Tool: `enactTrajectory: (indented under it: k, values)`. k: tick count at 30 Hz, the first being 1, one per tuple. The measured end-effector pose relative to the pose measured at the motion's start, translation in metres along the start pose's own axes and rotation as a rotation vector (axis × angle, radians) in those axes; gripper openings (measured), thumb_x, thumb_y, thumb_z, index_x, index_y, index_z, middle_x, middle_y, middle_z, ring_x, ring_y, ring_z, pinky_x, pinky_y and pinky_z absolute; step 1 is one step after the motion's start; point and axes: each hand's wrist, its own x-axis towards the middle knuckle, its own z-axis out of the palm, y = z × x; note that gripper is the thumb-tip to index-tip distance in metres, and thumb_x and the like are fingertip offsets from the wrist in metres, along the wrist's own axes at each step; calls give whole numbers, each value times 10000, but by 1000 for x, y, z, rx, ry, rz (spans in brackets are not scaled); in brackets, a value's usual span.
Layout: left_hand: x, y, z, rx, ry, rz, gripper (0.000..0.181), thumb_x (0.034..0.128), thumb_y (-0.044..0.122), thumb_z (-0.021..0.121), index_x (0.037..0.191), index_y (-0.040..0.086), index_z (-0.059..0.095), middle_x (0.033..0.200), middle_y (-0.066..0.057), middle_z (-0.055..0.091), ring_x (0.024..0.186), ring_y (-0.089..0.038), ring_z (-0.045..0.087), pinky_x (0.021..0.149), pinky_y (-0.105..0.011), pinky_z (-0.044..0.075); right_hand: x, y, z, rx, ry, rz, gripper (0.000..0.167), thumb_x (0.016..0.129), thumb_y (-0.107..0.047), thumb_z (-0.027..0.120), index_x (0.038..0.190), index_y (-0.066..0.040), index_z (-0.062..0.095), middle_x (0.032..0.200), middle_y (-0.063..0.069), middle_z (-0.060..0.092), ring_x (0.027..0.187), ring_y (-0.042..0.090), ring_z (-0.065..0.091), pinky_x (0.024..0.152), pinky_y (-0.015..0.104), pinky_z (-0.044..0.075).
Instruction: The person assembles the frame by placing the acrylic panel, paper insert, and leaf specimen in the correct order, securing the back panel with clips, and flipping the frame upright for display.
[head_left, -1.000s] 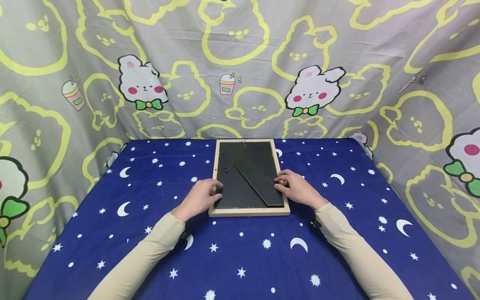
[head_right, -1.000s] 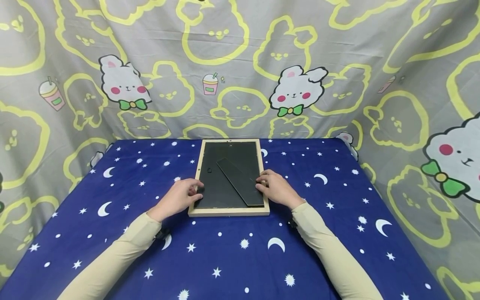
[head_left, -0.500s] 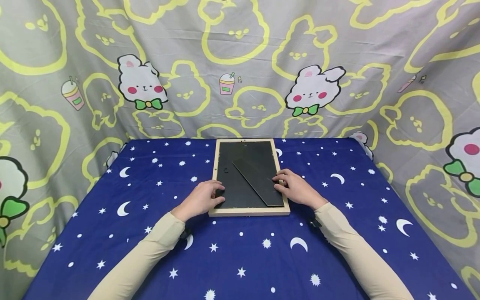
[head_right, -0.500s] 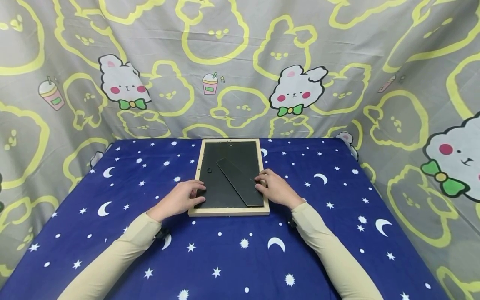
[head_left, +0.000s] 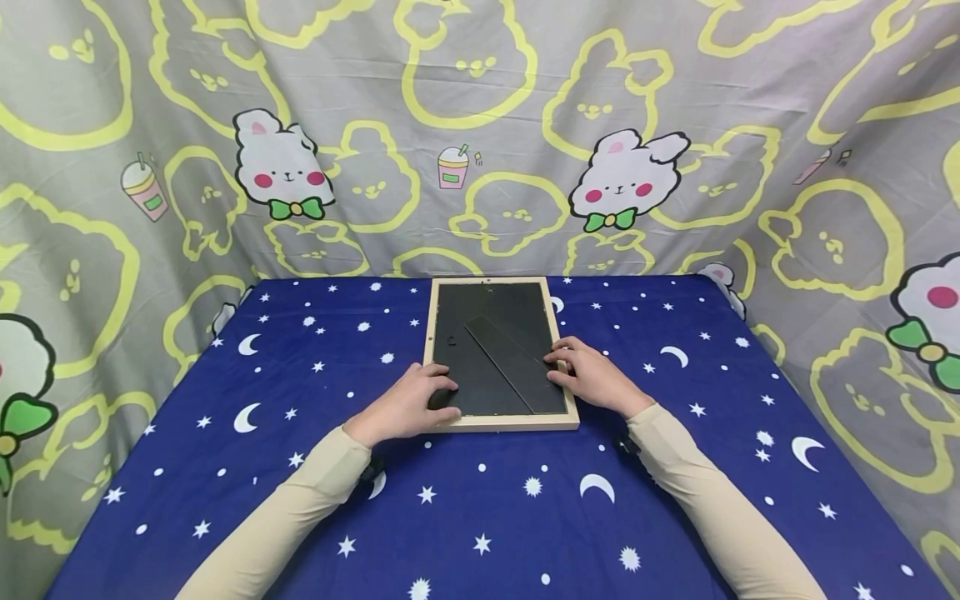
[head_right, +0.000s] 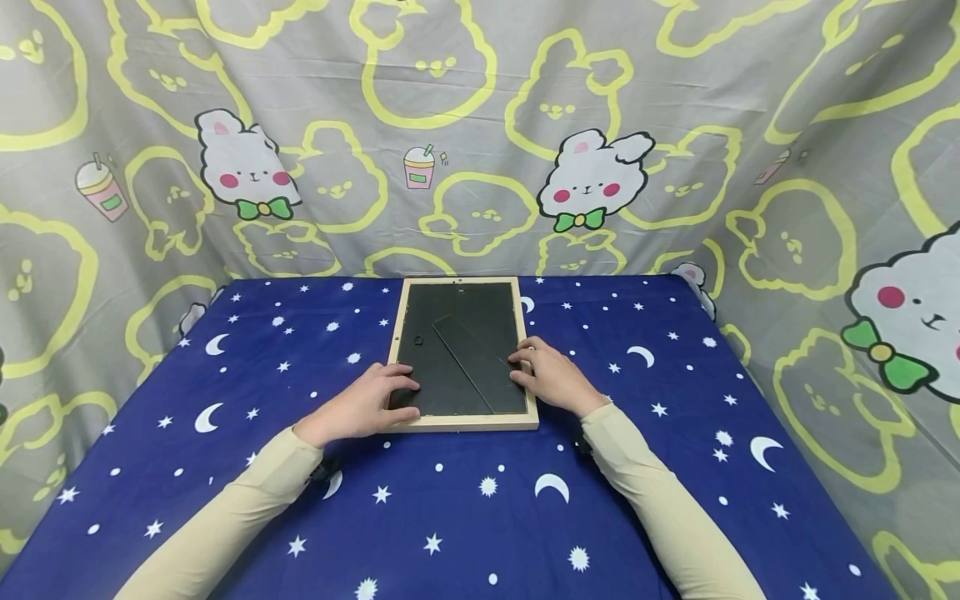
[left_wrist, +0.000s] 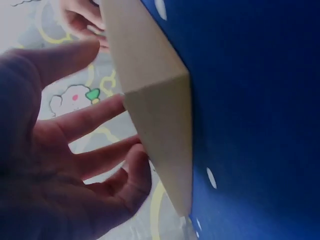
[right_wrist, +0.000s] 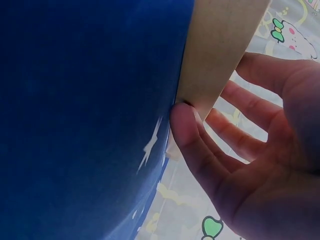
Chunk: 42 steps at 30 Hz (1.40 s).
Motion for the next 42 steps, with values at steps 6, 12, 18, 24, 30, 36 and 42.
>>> enactTrajectory:
  k: [6,12,18,24,30,36,42]
  values:
    - [-3,4,0,-3,-66,-29,568,862,412,818,1314,94,686,1537,-196,475,1153,-304,432,907,-452,453,0,3,1,7,2,-21,306,978,-179,695,1211,16,728,1317,189,580,900,199,607,800,399,515]
    - [-2,4,3,20,-85,-33,594,828,328,869,1336,90,672,1552,-200,458,1154,-299,427,938,-407,451,1,0,-1,-11,-17,-18,302,998,-178,664,1217,22,725,1309,207,584,1028,289,648,884,470,535]
    - [-4,7,1,31,-87,-19,564,837,292,865,1325,78,682,1549,-215,460,1172,-315,447,949,-412,461,2,-5,-4,-34,-34,-31,289,993,-159,667,1197,36,729,1254,206,601,1052,317,638,898,481,526]
    - [-6,8,1,49,-78,-1,552,843,290,858,1316,64,685,1535,-234,472,1147,-312,463,922,-409,468,1,-4,-4,-25,-41,-25,284,992,-159,669,1197,28,730,1239,188,602,1000,272,633,865,451,528]
    - [-5,10,3,79,-69,1,541,846,284,855,1309,55,693,1515,-241,492,1135,-313,476,910,-398,469,0,0,-4,-46,-33,-22,280,980,-186,697,1189,-4,737,1208,143,599,856,180,599,749,369,517]
    - [-5,13,4,124,-71,2,556,865,348,830,1319,66,680,1508,-240,502,1181,-352,492,962,-479,467,1,1,-3,-58,-42,-9,276,965,-214,723,1179,-41,744,1201,114,595,790,132,569,683,320,504]
    - [-4,12,9,150,-55,53,596,886,390,800,1388,117,632,1523,-201,495,1377,-414,442,1118,-645,340,4,2,-1,-77,-53,5,276,970,-242,720,1177,-61,747,1205,100,590,820,150,577,679,334,506]
